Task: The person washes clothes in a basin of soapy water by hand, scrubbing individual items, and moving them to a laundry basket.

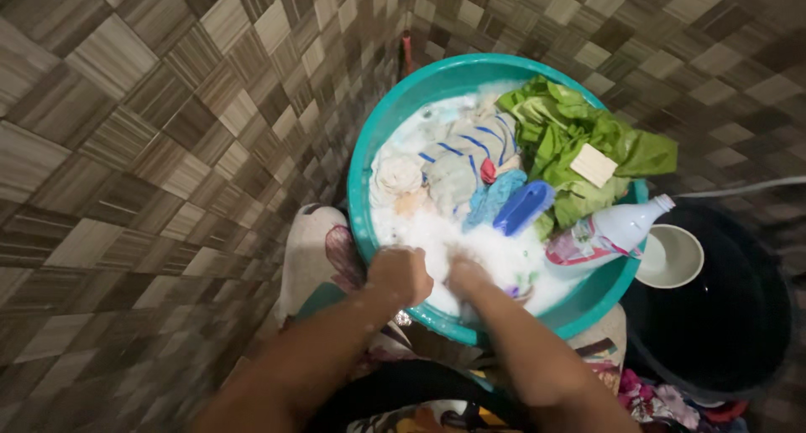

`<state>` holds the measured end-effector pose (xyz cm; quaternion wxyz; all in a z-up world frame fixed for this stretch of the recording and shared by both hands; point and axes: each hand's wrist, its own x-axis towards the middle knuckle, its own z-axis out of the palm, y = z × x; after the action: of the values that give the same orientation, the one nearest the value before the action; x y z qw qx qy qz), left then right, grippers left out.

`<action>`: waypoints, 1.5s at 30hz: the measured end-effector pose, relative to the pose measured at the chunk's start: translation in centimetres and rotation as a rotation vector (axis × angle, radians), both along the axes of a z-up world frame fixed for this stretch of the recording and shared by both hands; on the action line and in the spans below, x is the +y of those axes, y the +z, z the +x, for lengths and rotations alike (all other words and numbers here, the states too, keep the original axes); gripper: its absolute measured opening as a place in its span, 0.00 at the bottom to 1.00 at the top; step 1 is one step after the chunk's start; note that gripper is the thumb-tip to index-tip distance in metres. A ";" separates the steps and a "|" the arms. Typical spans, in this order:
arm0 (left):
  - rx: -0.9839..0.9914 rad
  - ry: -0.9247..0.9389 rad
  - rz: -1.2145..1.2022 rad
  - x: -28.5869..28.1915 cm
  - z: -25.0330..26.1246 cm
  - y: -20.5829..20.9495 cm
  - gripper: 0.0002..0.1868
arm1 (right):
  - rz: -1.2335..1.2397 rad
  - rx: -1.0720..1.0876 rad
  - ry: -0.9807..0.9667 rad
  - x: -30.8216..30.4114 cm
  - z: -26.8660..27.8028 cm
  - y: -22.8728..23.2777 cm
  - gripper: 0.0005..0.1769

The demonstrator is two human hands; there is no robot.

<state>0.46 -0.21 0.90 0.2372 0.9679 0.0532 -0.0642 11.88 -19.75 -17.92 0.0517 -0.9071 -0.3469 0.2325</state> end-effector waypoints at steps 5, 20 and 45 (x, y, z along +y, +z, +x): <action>-0.048 -0.009 -0.047 -0.2 -0.3 0.0 0.16 | 0.105 0.179 -0.341 -2.6 -1.0 3.2 0.22; -0.386 -0.231 -0.577 -5.8 5.8 4.3 0.51 | 1.357 0.393 -0.717 -9.0 -1.5 38.0 0.10; -0.843 -0.648 -1.823 -4.1 9.7 25.0 0.11 | 1.710 0.205 -0.364 -4.3 -9.4 57.2 0.13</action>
<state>10.18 -4.29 25.88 0.8456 0.3355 -0.3631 0.2012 2.49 -24.02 39.29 0.7804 -0.5737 -0.2458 -0.0384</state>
